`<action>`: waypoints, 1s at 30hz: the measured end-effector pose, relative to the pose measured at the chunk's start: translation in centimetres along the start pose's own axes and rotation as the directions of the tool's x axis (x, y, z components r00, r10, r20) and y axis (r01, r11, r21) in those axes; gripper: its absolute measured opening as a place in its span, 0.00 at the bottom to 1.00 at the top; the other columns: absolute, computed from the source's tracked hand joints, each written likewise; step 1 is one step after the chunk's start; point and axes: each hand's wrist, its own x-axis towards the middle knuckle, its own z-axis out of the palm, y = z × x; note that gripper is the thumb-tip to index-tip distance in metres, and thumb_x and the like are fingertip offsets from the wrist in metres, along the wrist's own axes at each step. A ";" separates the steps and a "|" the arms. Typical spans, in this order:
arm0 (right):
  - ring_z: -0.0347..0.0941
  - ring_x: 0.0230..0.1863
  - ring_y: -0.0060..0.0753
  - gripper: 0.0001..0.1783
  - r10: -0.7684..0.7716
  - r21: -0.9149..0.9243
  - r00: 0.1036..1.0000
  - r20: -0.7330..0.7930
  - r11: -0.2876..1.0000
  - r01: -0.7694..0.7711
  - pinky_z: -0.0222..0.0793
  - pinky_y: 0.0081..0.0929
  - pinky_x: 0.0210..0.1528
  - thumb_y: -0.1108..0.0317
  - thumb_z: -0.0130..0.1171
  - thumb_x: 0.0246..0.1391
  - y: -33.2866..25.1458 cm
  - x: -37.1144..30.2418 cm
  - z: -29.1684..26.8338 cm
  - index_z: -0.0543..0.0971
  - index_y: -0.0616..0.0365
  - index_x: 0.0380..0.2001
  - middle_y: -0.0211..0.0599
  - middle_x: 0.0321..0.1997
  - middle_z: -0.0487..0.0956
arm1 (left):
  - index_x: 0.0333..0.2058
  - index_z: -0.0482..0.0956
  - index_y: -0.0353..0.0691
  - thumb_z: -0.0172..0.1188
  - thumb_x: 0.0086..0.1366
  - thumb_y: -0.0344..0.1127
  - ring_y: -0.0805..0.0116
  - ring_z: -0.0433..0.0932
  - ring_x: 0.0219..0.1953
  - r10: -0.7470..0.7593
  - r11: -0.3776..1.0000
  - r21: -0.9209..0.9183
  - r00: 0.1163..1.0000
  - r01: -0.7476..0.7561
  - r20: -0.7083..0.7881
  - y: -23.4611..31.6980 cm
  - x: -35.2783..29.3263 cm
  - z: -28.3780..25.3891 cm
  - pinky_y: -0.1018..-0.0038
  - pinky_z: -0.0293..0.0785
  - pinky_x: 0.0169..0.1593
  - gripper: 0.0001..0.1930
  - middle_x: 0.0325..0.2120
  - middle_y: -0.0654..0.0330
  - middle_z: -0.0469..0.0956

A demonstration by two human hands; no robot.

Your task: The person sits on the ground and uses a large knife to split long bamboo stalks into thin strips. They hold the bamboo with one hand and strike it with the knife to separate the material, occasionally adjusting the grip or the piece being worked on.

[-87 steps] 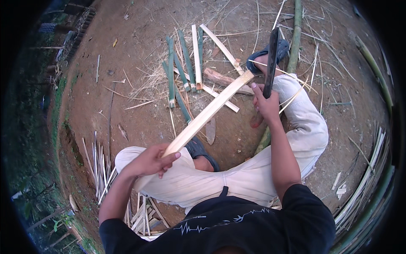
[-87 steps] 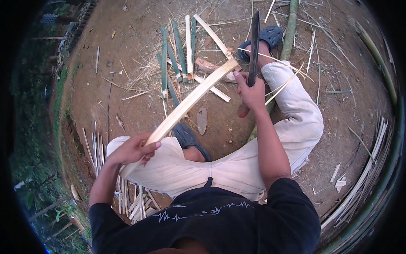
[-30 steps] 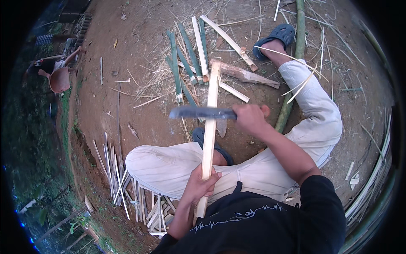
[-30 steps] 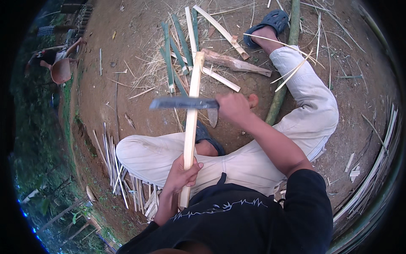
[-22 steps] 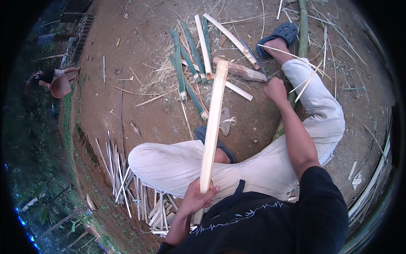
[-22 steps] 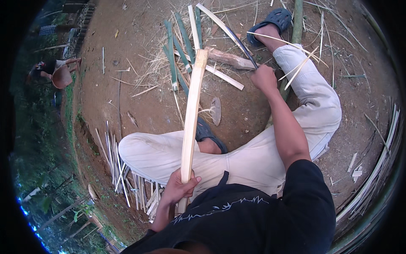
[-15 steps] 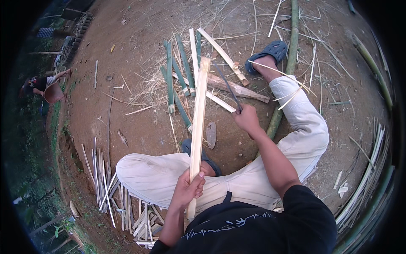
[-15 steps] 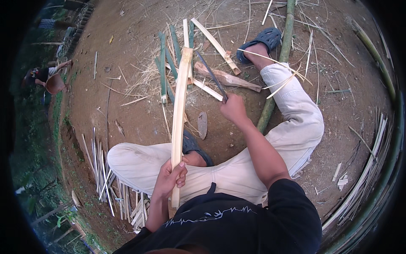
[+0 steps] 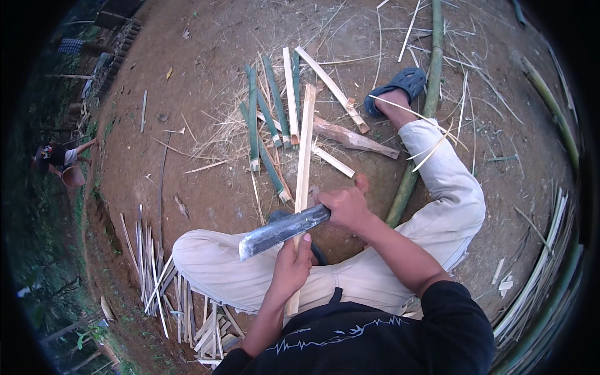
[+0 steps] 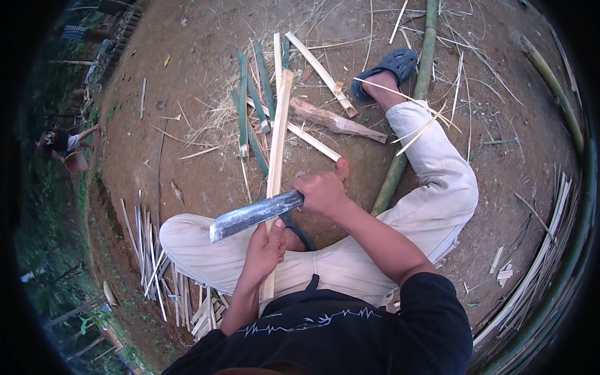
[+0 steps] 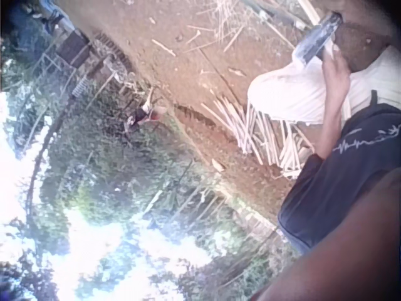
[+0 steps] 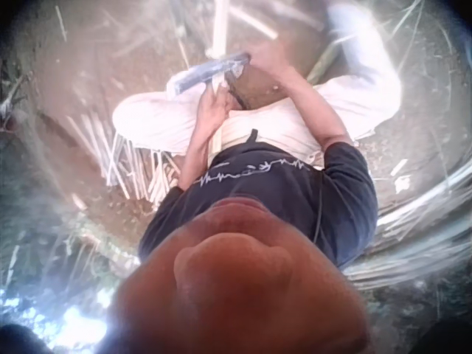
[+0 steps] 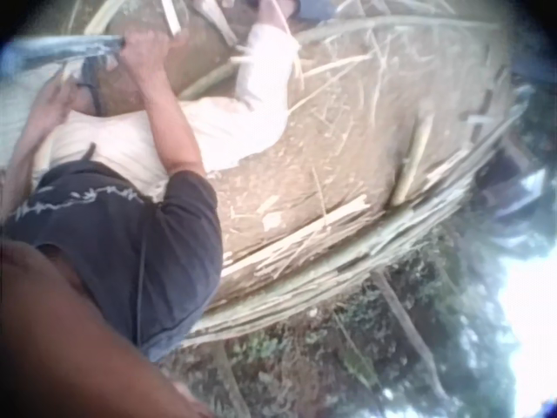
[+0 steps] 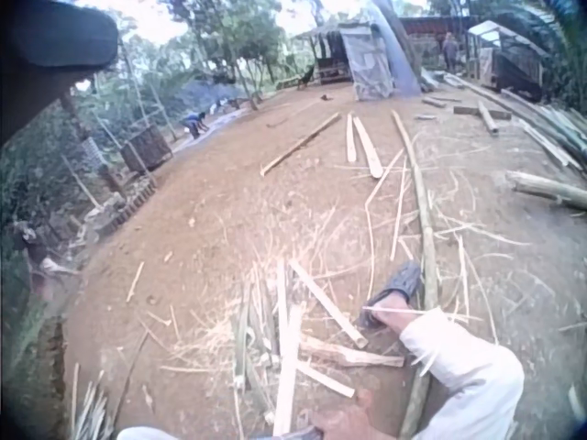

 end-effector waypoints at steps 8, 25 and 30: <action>0.79 0.29 0.53 0.07 0.478 -0.142 0.867 0.139 0.876 -0.461 0.73 0.48 0.35 0.66 0.58 0.46 3.5 1.2 -1.9 0.81 0.56 0.26 0.50 0.23 0.79 | 0.39 0.65 0.42 0.46 0.74 0.48 0.84 0.57 0.15 -0.126 0.991 0.054 0.992 0.125 0.011 -1.9 -2.8 -0.4 0.83 0.55 0.17 0.14 0.18 0.70 0.61; 0.79 0.29 0.53 0.05 0.574 -0.191 0.819 0.017 0.806 -0.561 0.74 0.49 0.36 0.67 0.60 0.42 6.8 1.8 -1.2 0.78 0.56 0.23 0.46 0.24 0.80 | 0.40 0.67 0.41 0.47 0.74 0.42 0.84 0.57 0.16 -0.041 0.974 0.225 0.999 0.033 0.033 -3.7 -4.4 -2.7 0.82 0.55 0.18 0.10 0.19 0.71 0.61; 0.80 0.30 0.56 0.09 0.302 -0.141 0.951 0.061 0.946 -0.291 0.76 0.46 0.36 0.67 0.58 0.47 2.8 0.5 0.6 0.82 0.59 0.28 0.54 0.28 0.81 | 0.41 0.66 0.41 0.47 0.74 0.42 0.83 0.59 0.17 -0.145 0.988 0.064 0.988 0.142 0.046 -1.9 -4.9 -2.2 0.81 0.57 0.19 0.11 0.19 0.69 0.63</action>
